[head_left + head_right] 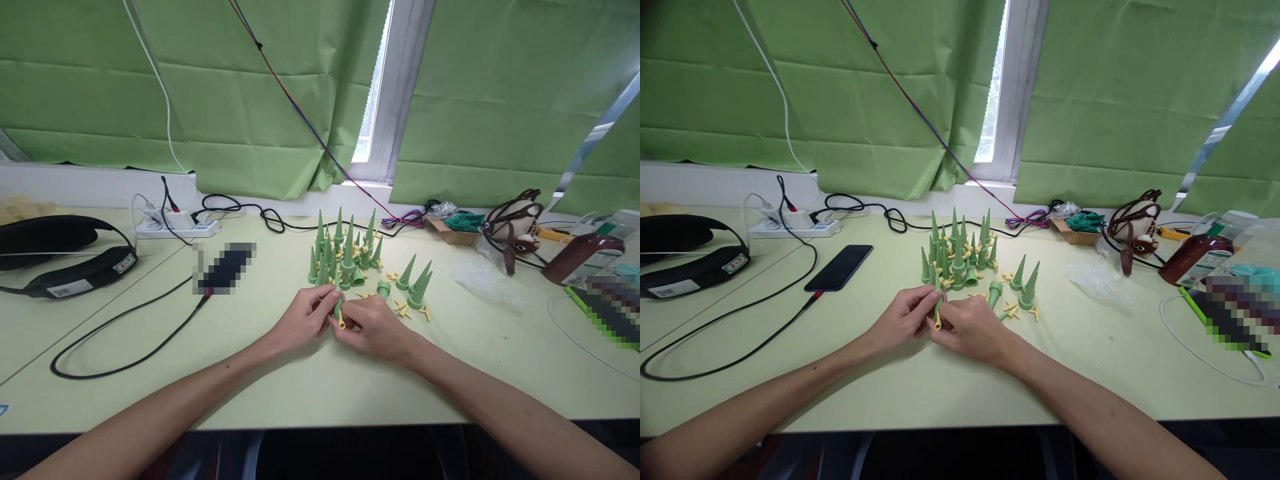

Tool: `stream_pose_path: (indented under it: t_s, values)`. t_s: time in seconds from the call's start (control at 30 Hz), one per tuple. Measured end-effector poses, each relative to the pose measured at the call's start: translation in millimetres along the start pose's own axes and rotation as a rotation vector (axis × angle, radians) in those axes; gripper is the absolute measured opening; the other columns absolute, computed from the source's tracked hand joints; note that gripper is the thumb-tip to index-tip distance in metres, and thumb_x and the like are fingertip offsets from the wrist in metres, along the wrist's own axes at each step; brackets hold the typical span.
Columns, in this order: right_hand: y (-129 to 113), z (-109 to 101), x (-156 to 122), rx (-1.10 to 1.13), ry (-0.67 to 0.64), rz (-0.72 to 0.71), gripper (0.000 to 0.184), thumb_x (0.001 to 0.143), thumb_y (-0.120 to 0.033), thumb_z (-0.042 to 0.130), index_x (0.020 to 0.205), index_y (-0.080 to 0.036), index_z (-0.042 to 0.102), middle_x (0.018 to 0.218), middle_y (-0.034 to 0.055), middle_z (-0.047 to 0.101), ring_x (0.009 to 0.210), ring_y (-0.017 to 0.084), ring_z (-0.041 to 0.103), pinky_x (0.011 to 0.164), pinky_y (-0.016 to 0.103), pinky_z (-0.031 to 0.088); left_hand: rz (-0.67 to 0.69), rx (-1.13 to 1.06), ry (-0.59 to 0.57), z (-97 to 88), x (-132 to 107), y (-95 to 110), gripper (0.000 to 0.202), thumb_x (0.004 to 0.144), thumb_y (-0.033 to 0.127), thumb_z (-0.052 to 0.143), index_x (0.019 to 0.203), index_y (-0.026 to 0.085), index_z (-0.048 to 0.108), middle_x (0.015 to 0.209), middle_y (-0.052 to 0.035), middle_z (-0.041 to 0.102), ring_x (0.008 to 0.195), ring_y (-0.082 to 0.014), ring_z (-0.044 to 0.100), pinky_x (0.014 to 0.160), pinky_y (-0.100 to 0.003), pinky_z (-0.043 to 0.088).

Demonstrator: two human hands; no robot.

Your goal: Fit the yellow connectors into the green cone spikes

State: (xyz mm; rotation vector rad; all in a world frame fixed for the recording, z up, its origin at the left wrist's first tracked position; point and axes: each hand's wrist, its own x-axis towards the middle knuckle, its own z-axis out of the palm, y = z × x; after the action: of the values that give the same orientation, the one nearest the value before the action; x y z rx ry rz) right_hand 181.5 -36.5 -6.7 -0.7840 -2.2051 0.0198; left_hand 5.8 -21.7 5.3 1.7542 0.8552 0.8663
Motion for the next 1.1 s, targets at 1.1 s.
stream_pose_path:
  t_s: [1.1]
  values:
    - [15, -8, 3, 0.014, -0.191, 0.332, 0.019, 0.095, -0.029, 0.055, 0.08, -0.018, 0.058, 0.056, -0.0045, 0.054, 0.05, 0.01, 0.042, 0.054, 0.024, 0.028, 0.292, 0.565, 0.243, -9.6, 5, -5, 0.025, 0.096, 0.032, 0.052, 0.076, 0.017, 0.052, 0.056, 0.0064, 0.05, 0.05, -0.0069, 0.041, 0.051, -0.02, 0.034]
